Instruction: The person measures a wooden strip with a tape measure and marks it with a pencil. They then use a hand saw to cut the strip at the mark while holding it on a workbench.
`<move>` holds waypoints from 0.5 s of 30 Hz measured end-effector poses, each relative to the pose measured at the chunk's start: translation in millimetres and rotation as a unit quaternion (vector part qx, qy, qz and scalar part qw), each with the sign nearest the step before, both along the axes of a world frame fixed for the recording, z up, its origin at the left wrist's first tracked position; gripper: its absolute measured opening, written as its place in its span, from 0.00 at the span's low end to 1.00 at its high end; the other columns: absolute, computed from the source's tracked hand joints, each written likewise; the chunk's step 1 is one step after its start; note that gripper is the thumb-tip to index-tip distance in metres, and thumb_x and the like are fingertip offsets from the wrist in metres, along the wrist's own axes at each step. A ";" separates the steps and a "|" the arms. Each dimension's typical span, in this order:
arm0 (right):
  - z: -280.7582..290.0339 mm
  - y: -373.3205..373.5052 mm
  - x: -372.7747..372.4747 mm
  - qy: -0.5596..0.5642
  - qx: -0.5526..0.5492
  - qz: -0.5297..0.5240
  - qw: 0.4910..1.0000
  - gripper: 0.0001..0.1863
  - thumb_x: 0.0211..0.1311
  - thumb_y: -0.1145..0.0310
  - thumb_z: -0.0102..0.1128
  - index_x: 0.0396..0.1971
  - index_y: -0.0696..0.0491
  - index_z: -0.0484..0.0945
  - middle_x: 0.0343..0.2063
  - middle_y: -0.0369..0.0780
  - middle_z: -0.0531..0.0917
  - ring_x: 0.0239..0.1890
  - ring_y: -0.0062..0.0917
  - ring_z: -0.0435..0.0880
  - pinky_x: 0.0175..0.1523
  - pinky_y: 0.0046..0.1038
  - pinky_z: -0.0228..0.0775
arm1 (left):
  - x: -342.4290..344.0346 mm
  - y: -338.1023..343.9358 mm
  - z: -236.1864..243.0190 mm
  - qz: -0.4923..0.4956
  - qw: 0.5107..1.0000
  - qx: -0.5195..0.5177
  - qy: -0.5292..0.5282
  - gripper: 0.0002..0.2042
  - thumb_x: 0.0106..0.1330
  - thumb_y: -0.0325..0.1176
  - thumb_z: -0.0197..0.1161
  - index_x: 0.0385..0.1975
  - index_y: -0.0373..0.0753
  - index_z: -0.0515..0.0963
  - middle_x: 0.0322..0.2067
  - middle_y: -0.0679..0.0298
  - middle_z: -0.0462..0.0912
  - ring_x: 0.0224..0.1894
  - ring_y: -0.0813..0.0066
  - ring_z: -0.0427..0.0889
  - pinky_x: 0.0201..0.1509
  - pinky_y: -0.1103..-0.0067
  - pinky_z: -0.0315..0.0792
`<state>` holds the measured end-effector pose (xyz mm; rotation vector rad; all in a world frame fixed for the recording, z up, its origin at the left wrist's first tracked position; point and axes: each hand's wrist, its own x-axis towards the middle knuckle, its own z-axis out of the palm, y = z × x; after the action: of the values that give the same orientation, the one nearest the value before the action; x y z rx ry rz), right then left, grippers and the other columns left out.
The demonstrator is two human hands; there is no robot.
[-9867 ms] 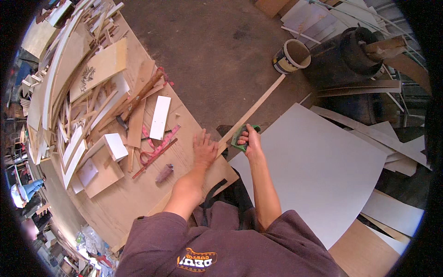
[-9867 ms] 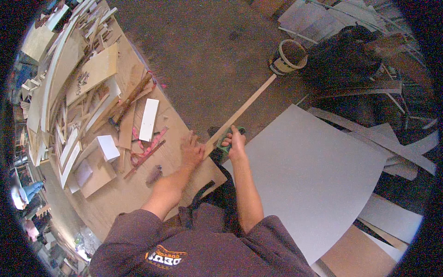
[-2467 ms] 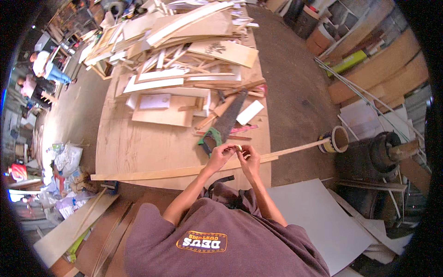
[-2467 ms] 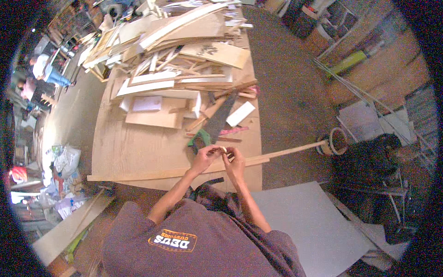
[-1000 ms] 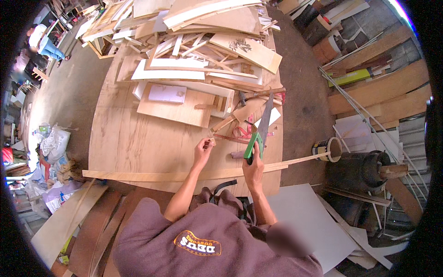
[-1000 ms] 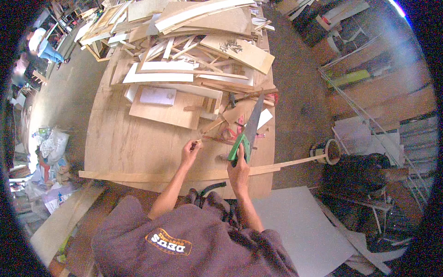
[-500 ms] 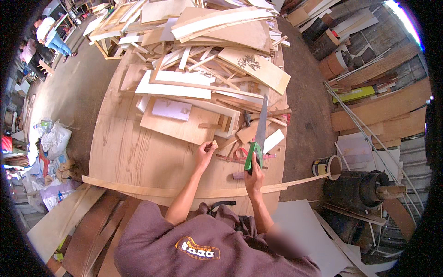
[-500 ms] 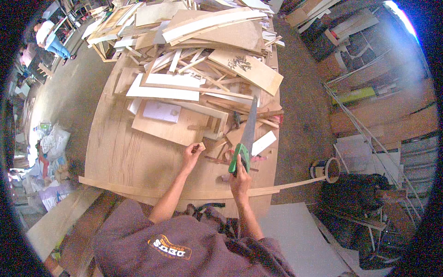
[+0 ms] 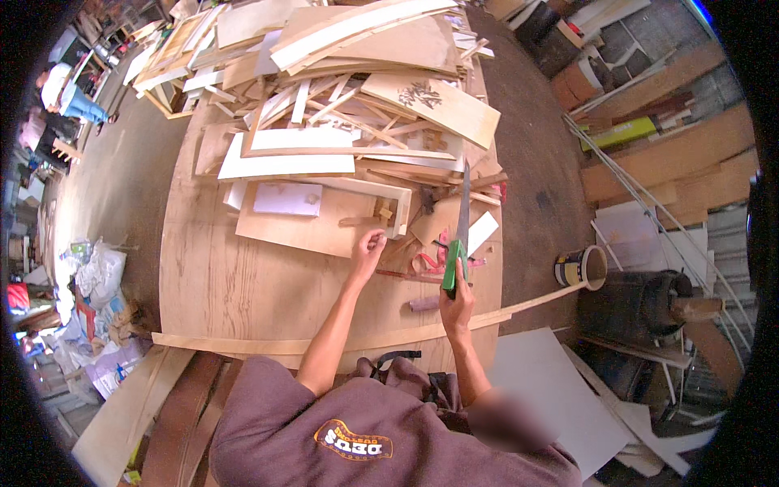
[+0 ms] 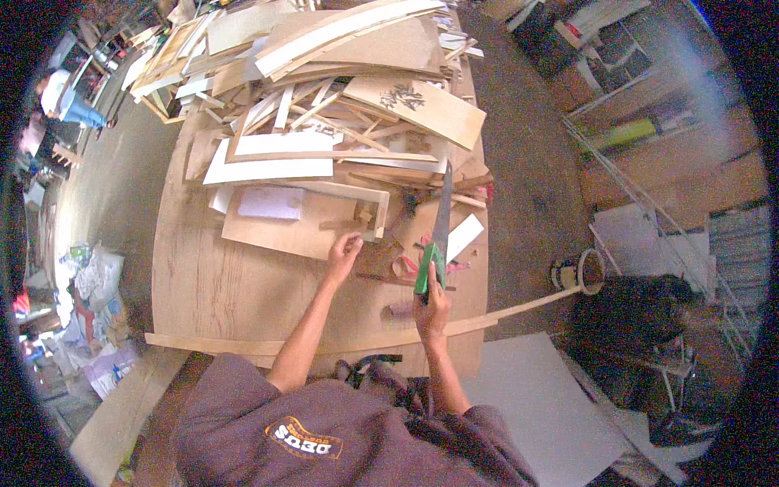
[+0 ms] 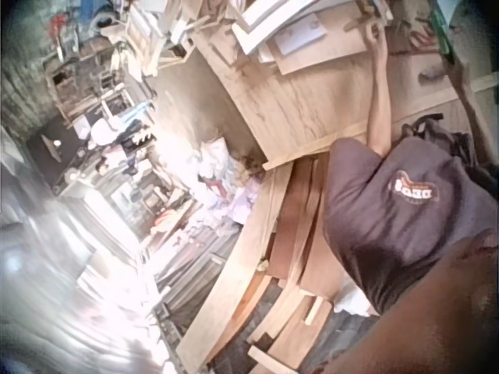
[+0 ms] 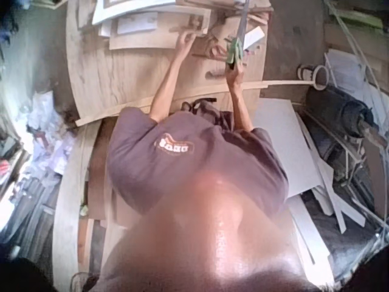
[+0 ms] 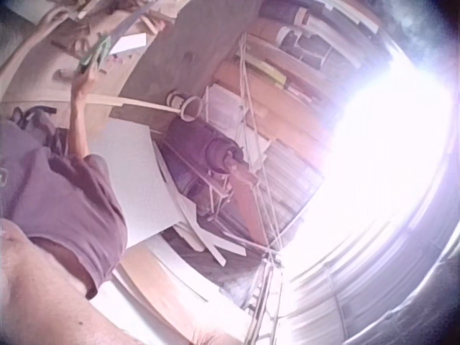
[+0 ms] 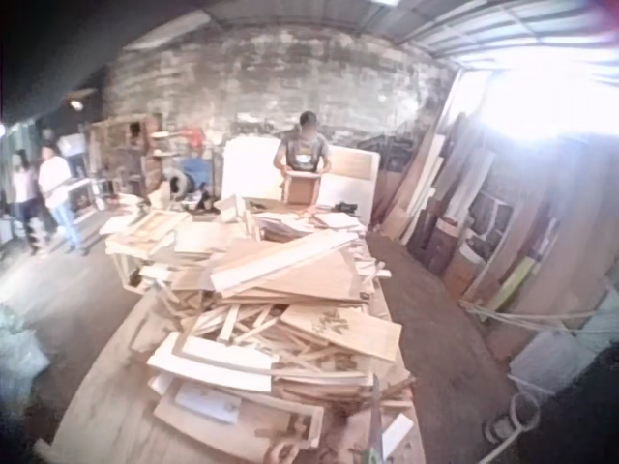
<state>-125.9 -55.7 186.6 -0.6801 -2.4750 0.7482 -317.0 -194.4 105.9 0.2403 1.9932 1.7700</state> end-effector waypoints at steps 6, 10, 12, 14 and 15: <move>25.5 -7.7 29.4 0.071 -0.069 -0.065 0.993 0.37 0.53 0.83 0.59 0.67 0.51 0.64 0.24 0.49 0.75 0.22 0.29 0.71 0.31 0.28 0.68 | 65.8 -13.3 12.5 -0.021 0.998 0.039 0.038 0.11 0.67 0.38 0.62 0.38 0.35 0.78 0.30 0.66 0.81 0.33 0.80 0.77 0.40 0.80 0.72; 33.9 0.9 70.8 0.090 -0.067 -0.158 0.981 0.32 0.58 0.80 0.59 0.65 0.52 0.66 0.21 0.42 0.65 0.23 0.18 0.65 0.27 0.23 0.63 | 100.3 12.8 49.9 -0.098 0.985 0.010 0.141 0.10 0.66 0.37 0.62 0.33 0.34 0.78 0.27 0.63 0.80 0.32 0.75 0.78 0.39 0.77 0.71; 40.5 8.7 95.4 0.086 -0.046 -0.200 0.975 0.31 0.61 0.79 0.59 0.65 0.53 0.66 0.20 0.39 0.62 0.23 0.17 0.63 0.27 0.23 0.61 | 119.0 32.0 49.5 -0.148 0.973 0.022 0.174 0.10 0.65 0.36 0.62 0.32 0.34 0.79 0.28 0.62 0.80 0.32 0.72 0.79 0.39 0.76 0.72; 50.0 15.1 119.9 0.112 -0.081 -0.254 0.957 0.37 0.54 0.80 0.61 0.67 0.49 0.64 0.27 0.49 0.79 0.27 0.26 0.77 0.35 0.29 0.71 | 138.0 51.9 38.5 -0.212 0.954 -0.009 0.211 0.09 0.64 0.36 0.61 0.33 0.35 0.79 0.30 0.60 0.81 0.33 0.67 0.80 0.39 0.73 0.72; 58.7 16.8 134.4 0.064 -0.133 -0.306 0.941 0.34 0.57 0.78 0.61 0.66 0.51 0.66 0.34 0.50 0.81 0.32 0.22 0.78 0.38 0.27 0.72 | 149.6 62.0 30.4 -0.264 0.952 -0.057 0.145 0.10 0.62 0.37 0.62 0.35 0.35 0.80 0.32 0.58 0.82 0.35 0.65 0.81 0.41 0.72 0.73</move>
<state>8.5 -38.9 245.3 -1.3667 -1.8875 0.8409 -167.4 -132.4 136.3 0.9469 1.9669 1.3286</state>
